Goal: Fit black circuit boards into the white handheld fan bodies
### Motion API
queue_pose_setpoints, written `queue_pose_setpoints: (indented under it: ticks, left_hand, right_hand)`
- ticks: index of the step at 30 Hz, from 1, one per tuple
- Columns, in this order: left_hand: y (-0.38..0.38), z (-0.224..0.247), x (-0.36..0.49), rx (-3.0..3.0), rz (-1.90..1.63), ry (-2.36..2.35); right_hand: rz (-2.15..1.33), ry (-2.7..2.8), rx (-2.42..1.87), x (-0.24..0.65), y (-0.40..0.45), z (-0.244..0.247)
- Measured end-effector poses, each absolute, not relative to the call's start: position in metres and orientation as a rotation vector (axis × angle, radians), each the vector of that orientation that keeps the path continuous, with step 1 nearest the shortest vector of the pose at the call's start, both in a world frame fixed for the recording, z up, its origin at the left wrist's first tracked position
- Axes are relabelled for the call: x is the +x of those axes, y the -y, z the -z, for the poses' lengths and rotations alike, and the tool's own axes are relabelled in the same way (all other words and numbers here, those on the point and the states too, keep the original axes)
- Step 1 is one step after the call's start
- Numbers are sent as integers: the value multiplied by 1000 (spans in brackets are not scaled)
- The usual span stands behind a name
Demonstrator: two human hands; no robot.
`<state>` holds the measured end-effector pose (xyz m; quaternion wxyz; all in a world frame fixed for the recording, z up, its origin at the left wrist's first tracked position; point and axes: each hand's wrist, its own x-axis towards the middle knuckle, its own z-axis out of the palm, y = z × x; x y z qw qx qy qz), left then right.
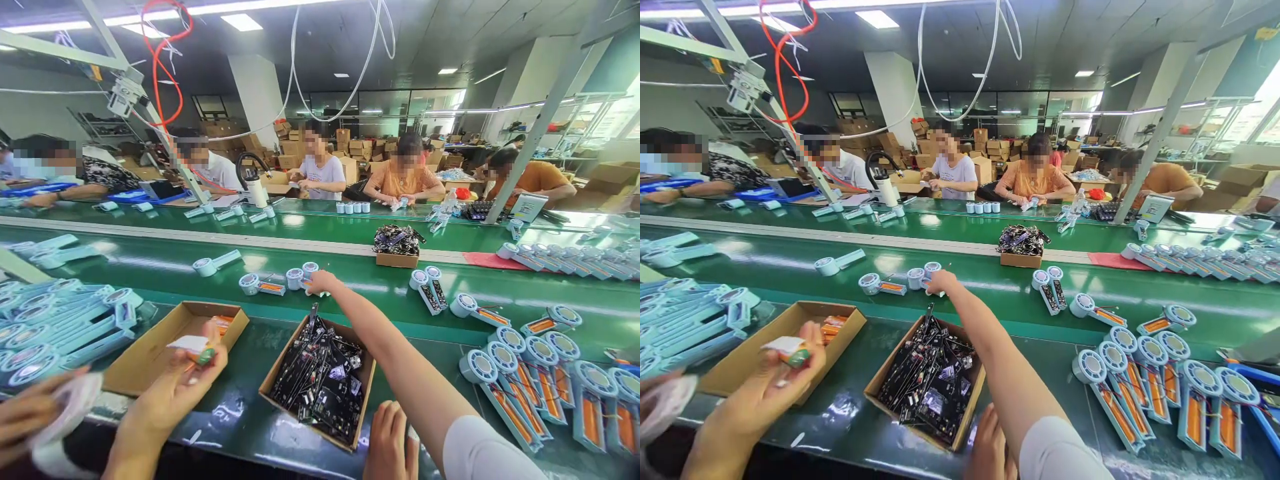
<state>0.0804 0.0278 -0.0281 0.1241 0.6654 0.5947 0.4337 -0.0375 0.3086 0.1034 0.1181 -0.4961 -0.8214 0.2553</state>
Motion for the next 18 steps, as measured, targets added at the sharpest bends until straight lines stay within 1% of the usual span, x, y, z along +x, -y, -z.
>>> queue_pose_setpoints:
  ticks: [3, 6, 11, 12, 14, 15, 16, 18]
  left_hand:
    - [-26, 28, 89, 1949, -1290, -1629]
    - [-22, 25, 94, 1954, -1311, -1514]
    - [-16, -6, 64, 1974, -1345, -1361]
    - [-19, -16, 50, 2077, -1366, -1405]
    - [-32, -38, 18, 2238, -1533, -1648]
    - [-41, -50, 2, 2299, -1540, -1820]
    - [-50, -60, -14, 2291, -1422, -2062]
    - [-65, -76, -41, 2129, -778, -2497]
  right_hand:
    - [-762, 2468, -1590, 13, -305, -109]
    - [-671, 2419, -1751, 80, -281, -109]
    - [-441, 2191, -2008, 185, -182, -94]
    - [-411, 2136, -2062, 197, -158, -88]
    - [-369, 2053, -2132, 212, -113, -74]
    - [-359, 2028, -2152, 214, -93, -66]
    - [-348, 2010, -2158, 216, -77, -57]
    - [-275, 1969, -2110, 216, -50, -40]
